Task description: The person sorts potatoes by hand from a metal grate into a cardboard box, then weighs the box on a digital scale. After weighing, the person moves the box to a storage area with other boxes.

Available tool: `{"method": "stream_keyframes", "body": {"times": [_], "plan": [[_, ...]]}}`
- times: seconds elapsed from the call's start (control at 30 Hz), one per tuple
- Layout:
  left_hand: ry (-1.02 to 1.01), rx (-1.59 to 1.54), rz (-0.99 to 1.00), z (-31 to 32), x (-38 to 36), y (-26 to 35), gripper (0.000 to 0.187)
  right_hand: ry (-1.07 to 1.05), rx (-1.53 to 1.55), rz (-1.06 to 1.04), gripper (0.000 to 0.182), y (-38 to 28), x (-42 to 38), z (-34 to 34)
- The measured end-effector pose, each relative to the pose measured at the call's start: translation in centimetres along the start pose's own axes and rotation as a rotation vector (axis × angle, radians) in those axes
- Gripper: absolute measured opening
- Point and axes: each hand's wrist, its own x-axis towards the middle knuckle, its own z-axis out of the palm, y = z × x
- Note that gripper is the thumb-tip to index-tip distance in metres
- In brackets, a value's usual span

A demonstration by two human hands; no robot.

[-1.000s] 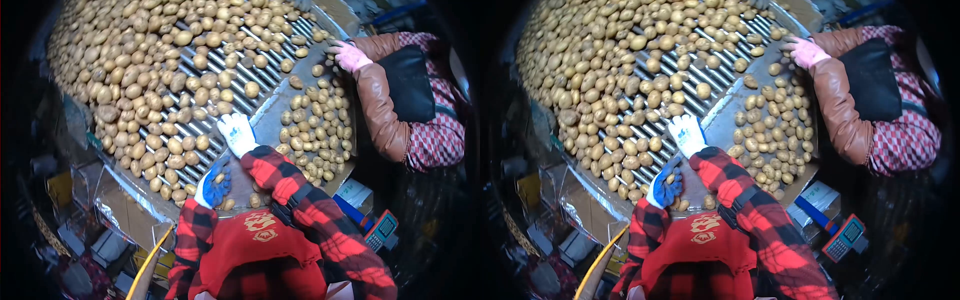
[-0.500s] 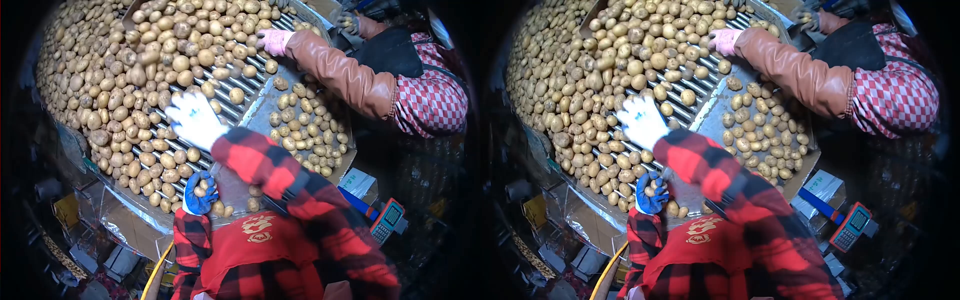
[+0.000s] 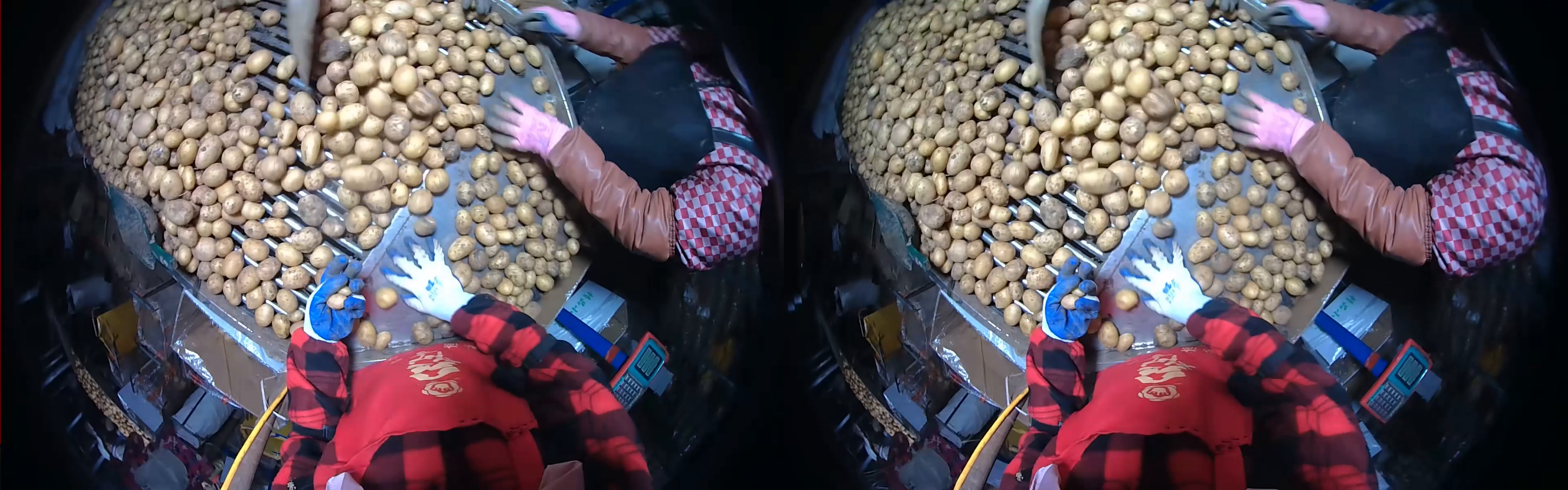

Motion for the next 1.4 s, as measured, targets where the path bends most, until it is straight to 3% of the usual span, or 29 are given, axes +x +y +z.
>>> {"method": "stream_keyframes", "body": {"times": [0.07, 0.2, 0.27, 0.33, 0.4, 0.47, 0.53, 0.6, 0.67, 0.7, 0.73, 0.83, 0.97, 1.07, 1.1, 1.13, 1.17, 1.2, 1.23, 1.33, 1.4], "plan": [[-0.025, -0.008, -0.04, -0.7, 0.1, -1.1, 0.04, -0.051, -0.027, -0.119, 0.059, 0.4, -2.0, -0.9], [0.033, 0.017, -0.144, -2.5, -0.3, -1.7, 0.043, 0.256, 0.095, -0.057, 0.052, 2.2, -2.1, -5.1], [-0.035, 0.0, -0.145, -3.1, -0.5, -1.6, 0.043, 0.436, 0.077, -0.009, 0.052, 4.2, 1.1, -7.7], [0.032, 0.03, -0.165, -2.5, -1.2, -1.6, 0.032, 0.55, -0.027, 0.036, 0.051, 6.3, 6.1, -9.3], [0.08, 0.038, -0.136, -2.2, -1.8, -1.6, 0.031, 0.556, -0.024, 0.043, 0.047, 7.5, 11.0, -10.3], [0.17, 0.048, -0.091, -2.0, -2.0, -1.7, 0.029, 0.286, -0.078, 0.196, 0.046, 6.5, 15.3, -11.7], [0.135, 0.028, -0.071, -1.4, -2.2, -1.8, 0.029, 0.473, -0.207, 0.211, 0.046, 4.9, 17.1, -7.8], [0.14, 0.048, -0.014, -1.0, -2.1, -1.9, 0.031, 0.368, -0.202, 0.24, 0.056, 2.1, 15.9, -6.6], [0.146, 0.051, 0.028, -0.9, -1.6, -1.4, 0.033, 0.445, -0.219, 0.228, 0.062, 0.9, 14.3, -5.6], [0.162, 0.043, 0.065, -1.0, -1.8, -1.4, 0.035, 0.256, -0.182, 0.233, 0.077, 0.7, 12.8, -5.9], [0.194, 0.029, 0.083, -1.0, -1.8, -1.2, 0.039, 0.338, -0.172, 0.182, 0.063, 1.3, 12.0, -5.0], [0.133, 0.005, 0.048, -1.2, -2.1, -0.5, 0.038, 0.317, -0.117, 0.159, 0.061, 2.2, 8.9, -4.7], [0.242, -0.006, 0.059, -4.1, -3.4, -1.1, 0.048, 0.56, 0.042, 0.116, 0.058, 2.0, 6.6, -4.5], [0.22, 0.008, 0.038, -5.0, -4.2, -2.1, 0.045, 0.473, 0.09, -0.015, 0.061, -1.7, 8.6, -4.9], [0.237, 0.03, 0.032, -4.9, -4.3, -2.4, 0.045, 0.49, 0.101, -0.064, 0.045, -2.4, 10.4, -4.1], [0.253, 0.054, 0.029, -4.8, -4.5, -2.8, 0.045, 0.292, -0.051, 0.055, 0.037, -3.4, 12.9, -3.6], [0.243, 0.235, 0.103, -4.3, -4.8, -3.3, 0.043, 0.294, 0.021, 0.073, 0.034, -3.2, 14.4, -3.2], [0.195, 0.179, 0.106, -4.4, -4.8, -3.5, 0.043, 0.297, 0.09, 0.087, 0.032, -3.0, 16.0, -3.0], [0.218, 0.267, 0.115, -3.7, -5.1, -3.7, 0.042, 0.171, 0.268, 0.142, 0.04, -2.9, 16.6, -5.2], [0.314, 0.369, 0.142, -2.1, -5.8, -3.1, 0.042, 0.1, 0.993, 0.128, 0.056, -1.0, 15.3, -6.5], [0.303, 0.365, 0.129, -2.7, -5.9, -2.6, 0.046, -0.143, 1.504, 0.265, 0.057, -2.3, 13.1, -9.0]]}}
